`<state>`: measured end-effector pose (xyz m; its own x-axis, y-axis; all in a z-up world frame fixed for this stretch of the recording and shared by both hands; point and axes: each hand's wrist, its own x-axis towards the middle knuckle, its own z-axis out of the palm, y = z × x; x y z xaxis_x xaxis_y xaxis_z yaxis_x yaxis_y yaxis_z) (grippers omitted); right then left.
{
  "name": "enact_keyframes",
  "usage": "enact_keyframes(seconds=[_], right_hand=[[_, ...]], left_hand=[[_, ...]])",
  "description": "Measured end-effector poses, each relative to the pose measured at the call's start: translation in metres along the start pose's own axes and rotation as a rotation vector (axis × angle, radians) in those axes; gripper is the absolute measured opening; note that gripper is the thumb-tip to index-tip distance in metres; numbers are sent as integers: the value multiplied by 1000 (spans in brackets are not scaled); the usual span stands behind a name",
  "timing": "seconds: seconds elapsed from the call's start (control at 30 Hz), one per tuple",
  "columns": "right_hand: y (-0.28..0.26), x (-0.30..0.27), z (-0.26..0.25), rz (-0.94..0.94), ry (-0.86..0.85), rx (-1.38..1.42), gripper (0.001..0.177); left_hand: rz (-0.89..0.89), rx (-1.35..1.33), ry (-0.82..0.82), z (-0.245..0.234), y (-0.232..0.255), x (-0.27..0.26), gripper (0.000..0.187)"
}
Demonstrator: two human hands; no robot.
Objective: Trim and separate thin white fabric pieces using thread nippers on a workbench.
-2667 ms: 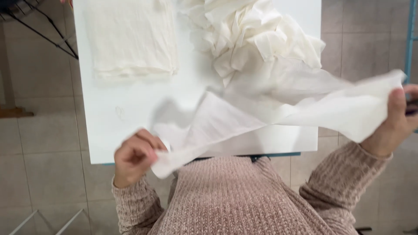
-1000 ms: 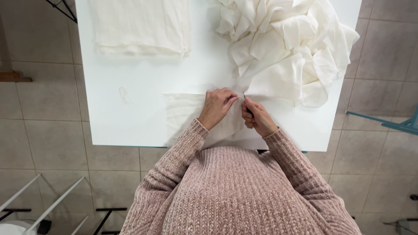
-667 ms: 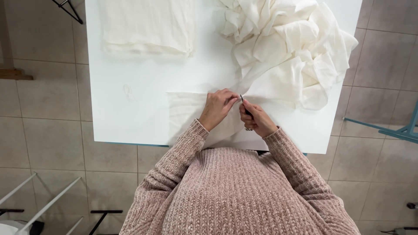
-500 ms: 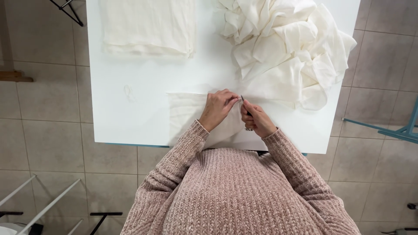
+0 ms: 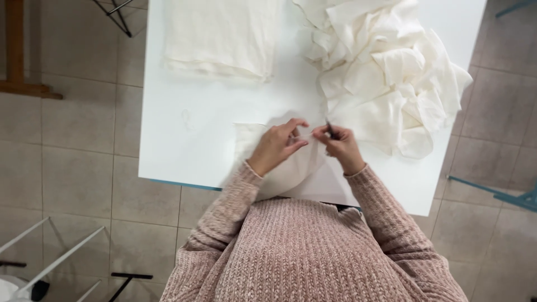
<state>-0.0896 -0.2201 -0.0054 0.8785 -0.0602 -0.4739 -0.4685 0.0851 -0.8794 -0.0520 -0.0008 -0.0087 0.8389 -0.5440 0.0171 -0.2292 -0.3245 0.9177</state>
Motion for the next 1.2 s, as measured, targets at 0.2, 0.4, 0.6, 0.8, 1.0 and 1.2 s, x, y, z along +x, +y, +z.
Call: enact_keyframes(seconds=[0.2, 0.4, 0.6, 0.8, 1.0, 1.2], right_hand=[[-127, 19, 21, -310, -19, -366, 7], [-198, 89, 51, -701, 43, -581, 12], [-260, 143, 85, -1057, 133, -618, 17], [-278, 128, 132, -1288, 219, -523, 13], [-182, 133, 151, -1145, 278, -595, 16], [-64, 160, 135, -949, 262, -794, 21]], left_hand=[[-24, -145, 66, -150, 15, -31, 24], [25, 445, 202, -270, 52, 10, 13], [153, 804, 759, -350, 63, 83, 43], [456, 789, 907, -362, 70, 77, 13], [178, 589, 744, -326, -20, 46, 21], [62, 499, 599, -284, -87, 7, 17]])
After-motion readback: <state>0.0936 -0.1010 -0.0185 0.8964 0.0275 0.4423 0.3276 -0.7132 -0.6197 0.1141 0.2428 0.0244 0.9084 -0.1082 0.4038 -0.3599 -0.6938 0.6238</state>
